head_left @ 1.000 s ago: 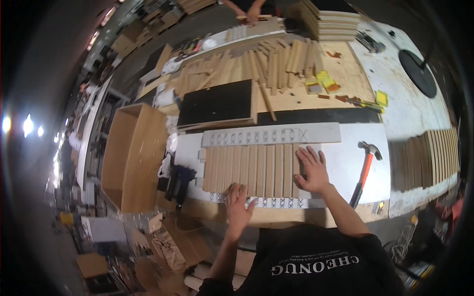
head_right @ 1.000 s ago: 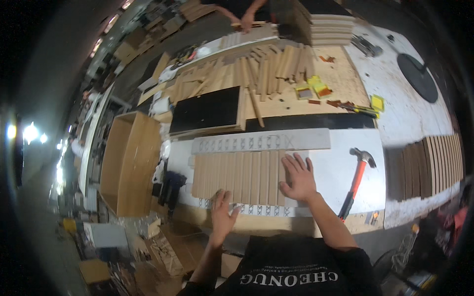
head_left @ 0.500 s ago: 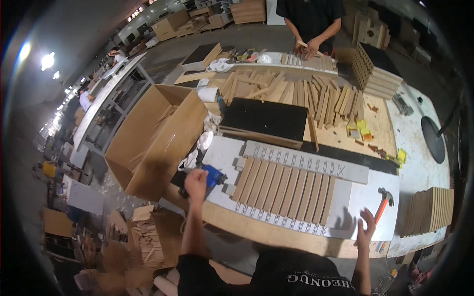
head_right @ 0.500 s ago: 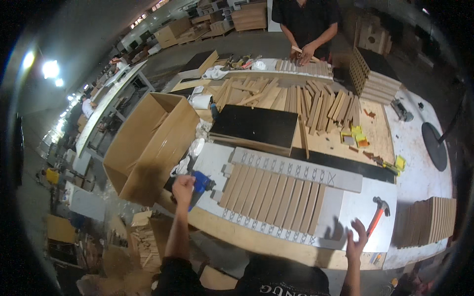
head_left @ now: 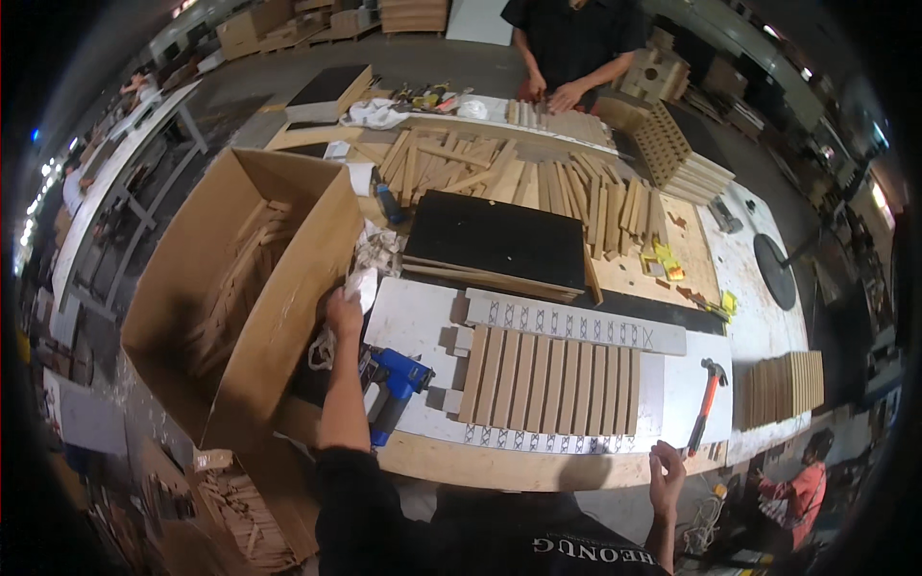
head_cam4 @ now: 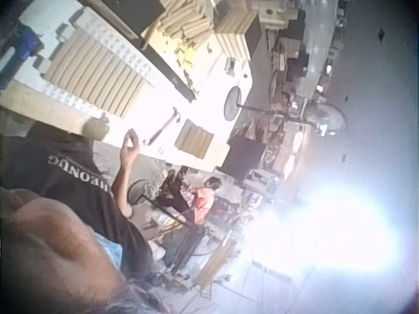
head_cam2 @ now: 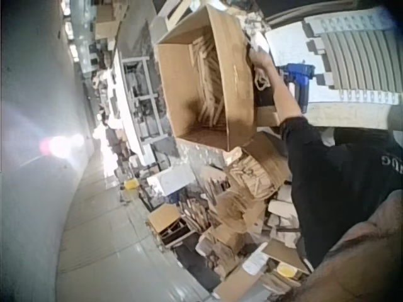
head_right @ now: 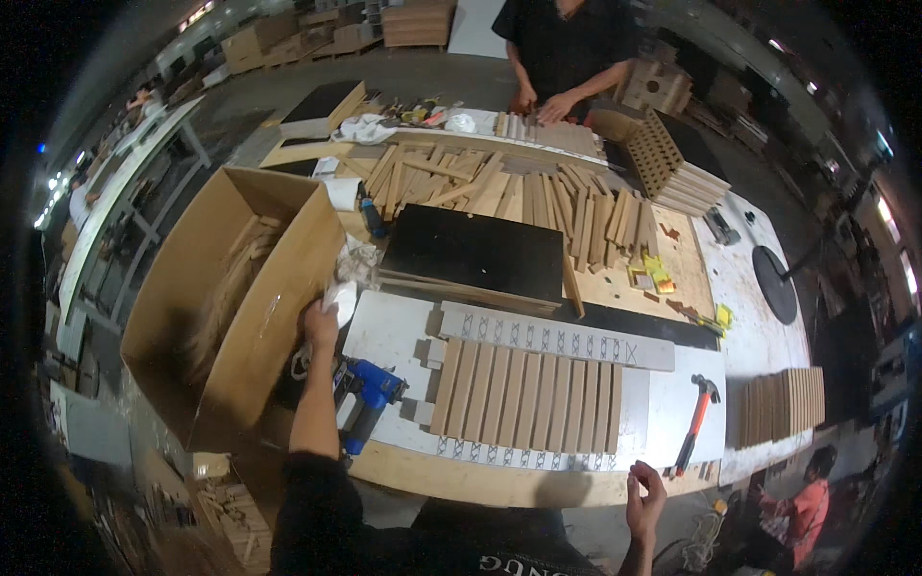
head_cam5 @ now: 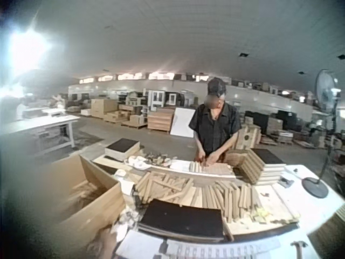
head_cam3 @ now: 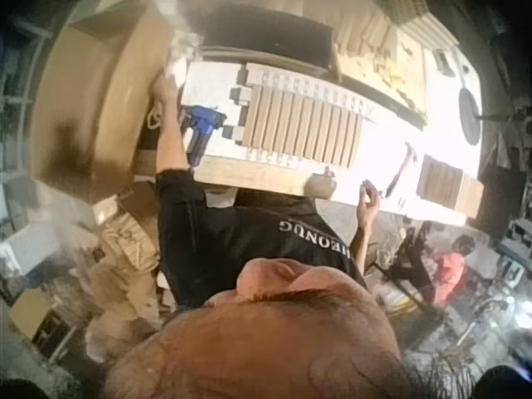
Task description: The person places wooden slats side by side on a template, applies adhesive onto them from a bag, taps a black panel into place over them with a hammer, and then secures it with a nail gun.
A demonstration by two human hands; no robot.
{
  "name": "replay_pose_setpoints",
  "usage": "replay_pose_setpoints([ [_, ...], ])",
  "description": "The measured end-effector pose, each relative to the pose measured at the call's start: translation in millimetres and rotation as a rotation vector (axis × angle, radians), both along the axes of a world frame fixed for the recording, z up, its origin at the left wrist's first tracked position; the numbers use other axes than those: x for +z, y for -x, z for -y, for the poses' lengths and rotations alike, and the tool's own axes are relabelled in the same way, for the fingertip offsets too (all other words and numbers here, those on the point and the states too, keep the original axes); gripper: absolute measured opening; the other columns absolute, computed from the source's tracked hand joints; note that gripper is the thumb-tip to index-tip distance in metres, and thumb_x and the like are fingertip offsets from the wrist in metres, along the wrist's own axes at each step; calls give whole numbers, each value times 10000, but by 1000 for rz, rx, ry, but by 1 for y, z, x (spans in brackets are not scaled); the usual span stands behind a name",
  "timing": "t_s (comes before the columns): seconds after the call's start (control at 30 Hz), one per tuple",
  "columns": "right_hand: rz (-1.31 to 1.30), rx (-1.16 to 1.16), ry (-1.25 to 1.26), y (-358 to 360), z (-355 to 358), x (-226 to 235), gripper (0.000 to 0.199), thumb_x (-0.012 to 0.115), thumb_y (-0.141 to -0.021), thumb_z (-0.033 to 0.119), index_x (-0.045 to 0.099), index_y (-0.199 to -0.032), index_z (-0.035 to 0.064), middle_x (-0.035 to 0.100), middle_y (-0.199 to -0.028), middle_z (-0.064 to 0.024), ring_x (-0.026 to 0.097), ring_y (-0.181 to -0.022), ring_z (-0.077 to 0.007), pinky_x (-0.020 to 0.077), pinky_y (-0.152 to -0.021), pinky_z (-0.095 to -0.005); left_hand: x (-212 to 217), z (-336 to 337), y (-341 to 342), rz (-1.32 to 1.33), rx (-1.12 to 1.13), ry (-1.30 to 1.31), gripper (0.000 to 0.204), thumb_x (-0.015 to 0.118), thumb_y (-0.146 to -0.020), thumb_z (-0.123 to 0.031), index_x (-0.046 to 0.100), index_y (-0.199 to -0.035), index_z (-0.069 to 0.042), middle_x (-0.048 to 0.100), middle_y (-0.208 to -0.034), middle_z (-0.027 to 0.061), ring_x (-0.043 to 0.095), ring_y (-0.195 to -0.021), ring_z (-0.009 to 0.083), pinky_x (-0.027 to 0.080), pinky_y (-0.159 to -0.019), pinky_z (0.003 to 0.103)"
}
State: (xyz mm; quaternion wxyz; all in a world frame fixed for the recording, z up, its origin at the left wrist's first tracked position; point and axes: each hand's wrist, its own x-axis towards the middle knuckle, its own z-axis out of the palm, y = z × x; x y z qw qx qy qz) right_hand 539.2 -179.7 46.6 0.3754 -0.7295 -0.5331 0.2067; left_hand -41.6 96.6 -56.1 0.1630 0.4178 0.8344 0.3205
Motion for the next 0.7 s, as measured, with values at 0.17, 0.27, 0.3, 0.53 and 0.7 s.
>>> replay_pose_setpoints([
  [0.17, -153, 41, -127, 50, -16, 5, 233, 592, -837, 61, 597, -1045, -46, 647, -938, -120, 618, -881, -187, 481, -801, -297, 68, 65, -11, 1058, -181, -456, 551, 593, -846, -143, 378, -1342, -32, 499, -1215, 179, 532, -1084, 299, 492, -871, 452],
  [0.27, -139, 98, -129, 86, -29, 13, 201, 608, -812, 35, 624, -1000, -34, 656, -947, -132, 631, -893, -206, 480, -804, -301, 120, 89, -32, 1185, -301, -577, 610, 553, -873, -155, 259, -1401, -72, 442, -1300, 165, 500, -1138, 340, 460, -880, 539],
  [0.3, -142, 113, -156, 99, -33, 15, 202, 614, -803, 33, 629, -995, -30, 657, -950, -140, 634, -904, -221, 480, -804, -310, 132, 96, -41, 1406, -190, -573, 618, 533, -887, -174, 226, -1416, -87, 429, -1320, 160, 491, -1152, 355, 447, -883, 564],
  [0.53, -247, 327, 20, 144, -29, 19, 257, 606, -829, 104, 630, -1074, 29, 657, -1019, -129, 625, -958, -257, 483, -835, -344, 104, 115, -161, 2413, -401, -200, 409, 488, -903, -331, 494, -1275, -161, 558, -1130, 141, 592, -884, 290, 513, -694, 422],
  [0.7, -276, 43, -16, 126, -12, 12, 210, 600, -825, 34, 637, -1028, -6, 665, -972, -125, 628, -939, -206, 479, -847, -309, 105, 109, -198, 2365, -372, -74, 339, 536, -892, -357, 585, -1063, -69, 597, -1062, 135, 593, -907, 259, 515, -671, 393],
])
